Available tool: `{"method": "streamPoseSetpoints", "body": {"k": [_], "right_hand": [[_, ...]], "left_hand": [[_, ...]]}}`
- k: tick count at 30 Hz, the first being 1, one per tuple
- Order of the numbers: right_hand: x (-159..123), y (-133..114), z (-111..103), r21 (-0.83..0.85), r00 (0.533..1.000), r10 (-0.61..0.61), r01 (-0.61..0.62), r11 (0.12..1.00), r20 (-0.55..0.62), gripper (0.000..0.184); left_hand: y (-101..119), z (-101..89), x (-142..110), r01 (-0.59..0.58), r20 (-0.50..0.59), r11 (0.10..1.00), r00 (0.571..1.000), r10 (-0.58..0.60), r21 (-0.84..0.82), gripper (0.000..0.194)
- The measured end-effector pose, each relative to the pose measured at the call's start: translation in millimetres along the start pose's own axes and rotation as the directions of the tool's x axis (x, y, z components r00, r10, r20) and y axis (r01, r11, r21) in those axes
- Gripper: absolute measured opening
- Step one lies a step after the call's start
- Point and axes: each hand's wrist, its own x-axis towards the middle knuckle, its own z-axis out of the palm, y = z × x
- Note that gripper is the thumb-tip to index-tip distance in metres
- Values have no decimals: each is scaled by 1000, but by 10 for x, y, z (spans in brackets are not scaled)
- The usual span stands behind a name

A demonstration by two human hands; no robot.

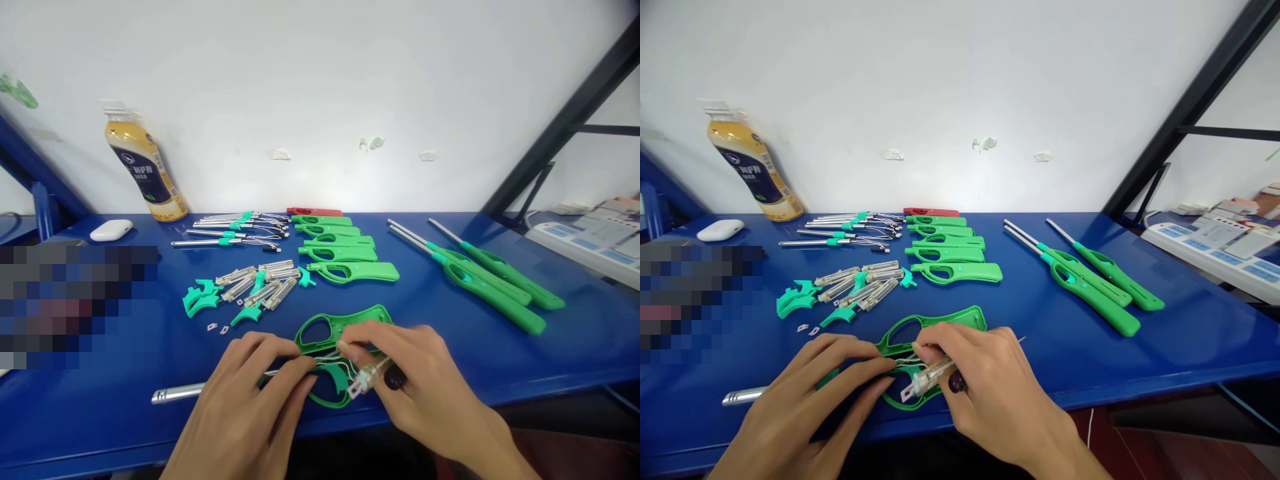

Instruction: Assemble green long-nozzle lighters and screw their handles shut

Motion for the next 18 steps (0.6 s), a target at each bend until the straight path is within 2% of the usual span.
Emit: {"method": "streamPoseSetpoints", "body": {"k": [8,18], "right_hand": [[14,-2,-4,11,1000,-19,19,1000,6,25],[17,4,-7,2,1000,-25,25,1000,18,27]], "left_hand": [[43,-1,-12,14,-22,1000,1000,-14,27,18],[36,34,12,27,-61,1000,998,-26,8,18]]}}
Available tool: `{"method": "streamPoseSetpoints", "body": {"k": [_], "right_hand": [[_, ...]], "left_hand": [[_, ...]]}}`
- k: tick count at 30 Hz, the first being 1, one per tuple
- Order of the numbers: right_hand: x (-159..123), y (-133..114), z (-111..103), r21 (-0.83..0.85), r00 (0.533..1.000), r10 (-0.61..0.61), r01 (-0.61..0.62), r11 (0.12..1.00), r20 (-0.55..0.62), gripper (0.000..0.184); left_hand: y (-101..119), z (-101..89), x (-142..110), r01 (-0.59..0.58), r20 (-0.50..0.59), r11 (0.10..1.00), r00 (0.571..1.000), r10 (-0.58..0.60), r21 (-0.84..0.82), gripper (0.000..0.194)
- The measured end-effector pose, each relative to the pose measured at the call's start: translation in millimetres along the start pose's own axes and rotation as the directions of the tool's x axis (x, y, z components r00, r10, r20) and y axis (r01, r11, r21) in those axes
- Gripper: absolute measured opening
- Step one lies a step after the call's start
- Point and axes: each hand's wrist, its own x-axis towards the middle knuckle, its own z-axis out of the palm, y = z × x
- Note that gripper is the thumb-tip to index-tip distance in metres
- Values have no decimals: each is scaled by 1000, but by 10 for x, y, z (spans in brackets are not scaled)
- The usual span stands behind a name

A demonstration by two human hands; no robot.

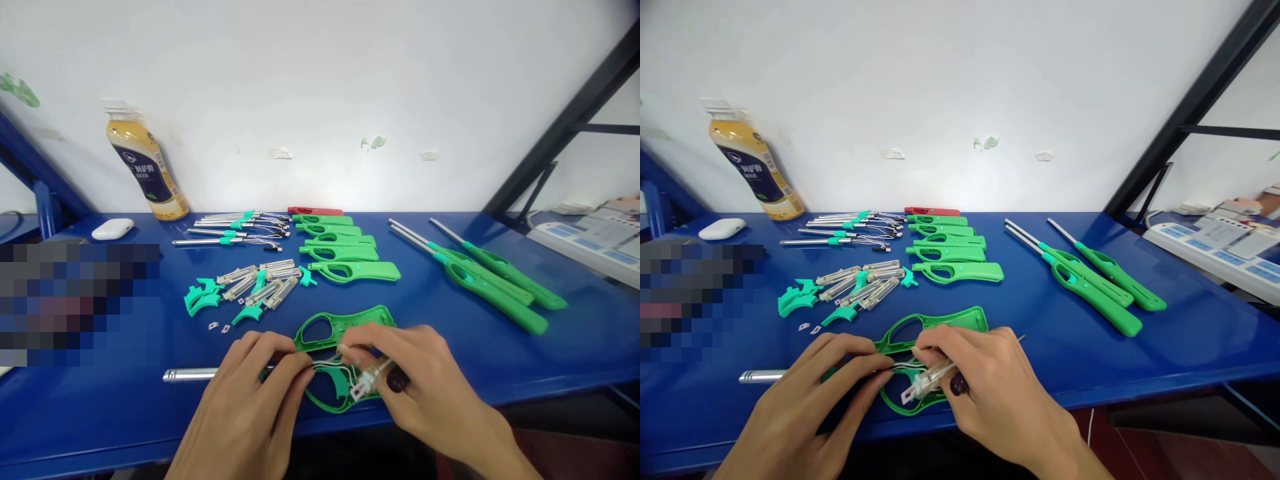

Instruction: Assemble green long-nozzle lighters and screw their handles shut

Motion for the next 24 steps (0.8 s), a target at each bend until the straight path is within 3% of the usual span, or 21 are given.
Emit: {"method": "streamPoseSetpoints", "body": {"k": [9,14,18,21,24], "right_hand": [[24,0,21,6,1000,-18,18,1000,-25,39],[40,2,42,-7,998,-47,46,999,-51,41],[27,-3,48,19,996,-45,46,999,-76,34],[-10,9,-14,-34,995,-52,49,998,-89,33],[-55,30,-132,-47,996,33,-37,998,-79,37]], "left_hand": [[10,-27,-34,9,14,999,1000,-9,45,17],[75,33,141,-14,-45,999,999,12,-37,32],[86,145,298,-62,-88,983,995,48,-171,26],[79,180,330,-92,-158,980,985,64,-178,22],[74,167,311,-105,-172,980,982,76,-169,21]]}}
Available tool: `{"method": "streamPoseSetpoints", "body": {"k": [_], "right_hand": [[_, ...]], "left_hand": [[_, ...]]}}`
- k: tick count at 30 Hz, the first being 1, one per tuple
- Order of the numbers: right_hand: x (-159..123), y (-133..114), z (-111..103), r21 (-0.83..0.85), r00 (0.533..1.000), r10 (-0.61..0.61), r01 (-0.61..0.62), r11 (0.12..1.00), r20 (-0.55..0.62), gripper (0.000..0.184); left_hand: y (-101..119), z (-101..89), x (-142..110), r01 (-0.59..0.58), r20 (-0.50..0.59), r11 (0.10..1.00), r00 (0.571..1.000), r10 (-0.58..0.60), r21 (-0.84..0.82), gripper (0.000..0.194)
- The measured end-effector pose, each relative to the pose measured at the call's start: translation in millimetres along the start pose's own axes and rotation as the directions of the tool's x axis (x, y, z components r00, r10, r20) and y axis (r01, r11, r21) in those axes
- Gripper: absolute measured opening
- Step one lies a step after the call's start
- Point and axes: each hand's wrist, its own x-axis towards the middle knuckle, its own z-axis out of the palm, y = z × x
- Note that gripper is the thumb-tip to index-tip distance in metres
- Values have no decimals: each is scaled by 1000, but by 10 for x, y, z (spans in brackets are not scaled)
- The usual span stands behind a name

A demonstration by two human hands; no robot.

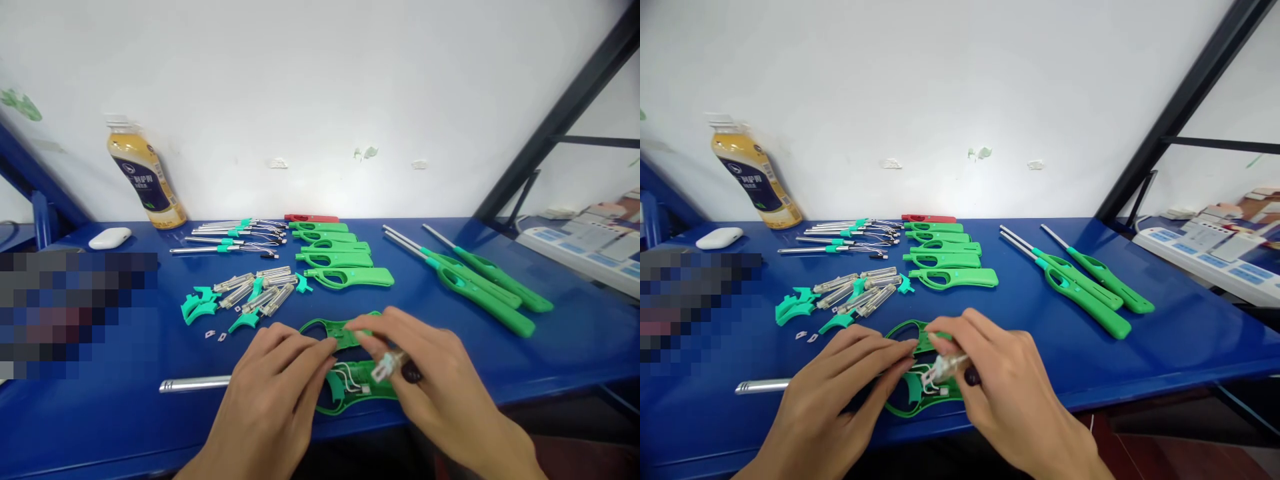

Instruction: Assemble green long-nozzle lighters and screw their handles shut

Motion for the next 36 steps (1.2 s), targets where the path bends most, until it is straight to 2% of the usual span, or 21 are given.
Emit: {"method": "streamPoseSetpoints", "body": {"k": [2,6,7,9,11,13,17,22,36], "right_hand": [[-13,13,-79,-11,998,60,-60,998,1,33],[-23,7,-157,-78,989,138,-134,988,46,13],[-29,3,-162,-91,984,164,-157,983,70,12],[-49,1,-166,-104,971,206,-194,975,119,24],[-68,5,-170,-91,963,224,-212,973,153,23],[-72,10,-172,-54,964,214,-207,977,160,14],[-38,0,-154,19,975,158,-163,986,157,14],[-16,-23,-93,18,980,105,-110,994,166,10],[-30,2,-41,40,996,56,-58,998,68,4]], "left_hand": [[0,-15,-10,9,13,1000,1000,-9,0,23],[-14,-22,-11,12,18,1000,1000,-12,-9,21],[-17,-19,-11,11,17,1000,1000,-10,-12,20],[-22,-15,-14,13,13,1000,1000,-12,-9,19],[-20,-12,-18,16,12,1000,1000,-16,-3,21],[-13,-13,-21,23,13,1000,1000,-23,-4,22],[1,-18,-14,38,37,999,999,-37,-32,19],[-3,-24,-5,27,39,999,999,-26,-35,18],[9,-27,3,31,54,999,998,-29,-36,19]]}}
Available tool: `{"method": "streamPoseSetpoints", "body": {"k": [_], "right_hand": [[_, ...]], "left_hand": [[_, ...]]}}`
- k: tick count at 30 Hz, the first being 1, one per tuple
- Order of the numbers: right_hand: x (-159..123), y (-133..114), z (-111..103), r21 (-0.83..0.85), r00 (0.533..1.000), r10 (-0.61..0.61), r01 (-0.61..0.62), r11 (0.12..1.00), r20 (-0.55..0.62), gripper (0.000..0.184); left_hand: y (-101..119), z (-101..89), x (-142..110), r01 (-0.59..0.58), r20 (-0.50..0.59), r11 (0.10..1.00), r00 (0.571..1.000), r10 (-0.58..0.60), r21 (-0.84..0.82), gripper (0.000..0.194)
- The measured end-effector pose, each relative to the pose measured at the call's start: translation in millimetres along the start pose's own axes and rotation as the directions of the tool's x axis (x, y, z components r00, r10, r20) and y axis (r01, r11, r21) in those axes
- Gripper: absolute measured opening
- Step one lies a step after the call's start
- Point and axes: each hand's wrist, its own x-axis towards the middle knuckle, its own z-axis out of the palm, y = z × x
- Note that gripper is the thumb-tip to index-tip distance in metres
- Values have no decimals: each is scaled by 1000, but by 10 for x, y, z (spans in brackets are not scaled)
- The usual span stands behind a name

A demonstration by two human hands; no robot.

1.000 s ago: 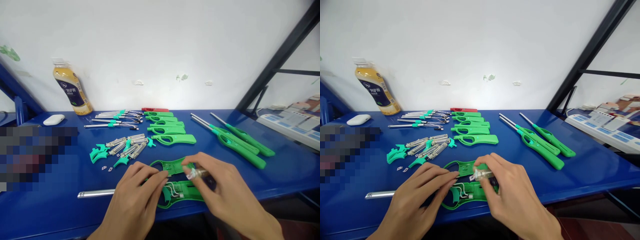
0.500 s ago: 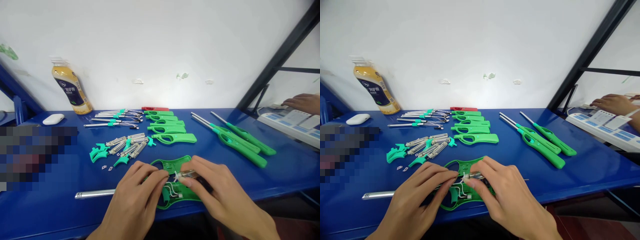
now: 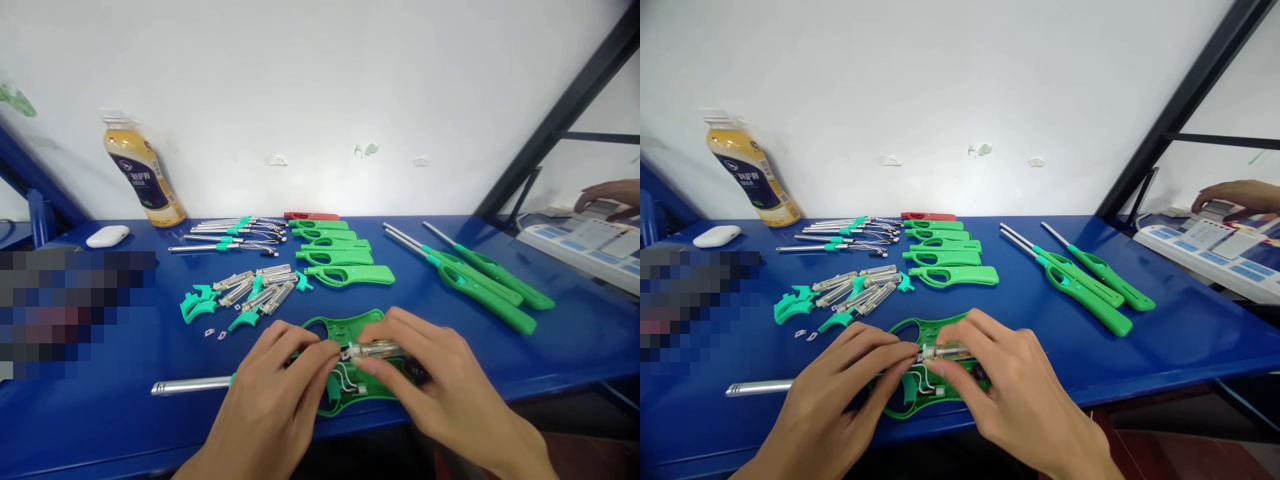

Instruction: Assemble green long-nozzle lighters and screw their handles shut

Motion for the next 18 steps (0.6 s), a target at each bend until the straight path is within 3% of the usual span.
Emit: {"method": "streamPoseSetpoints", "body": {"k": [10,18], "right_hand": [[32,-9,-18,17,998,-59,60,998,-32,8],[24,-7,9,-34,987,-149,147,988,-61,12]], "left_hand": [[11,7,-24,2,-14,999,1000,-3,-37,21],[26,28,-48,-69,10,997,998,68,27,23]]}}
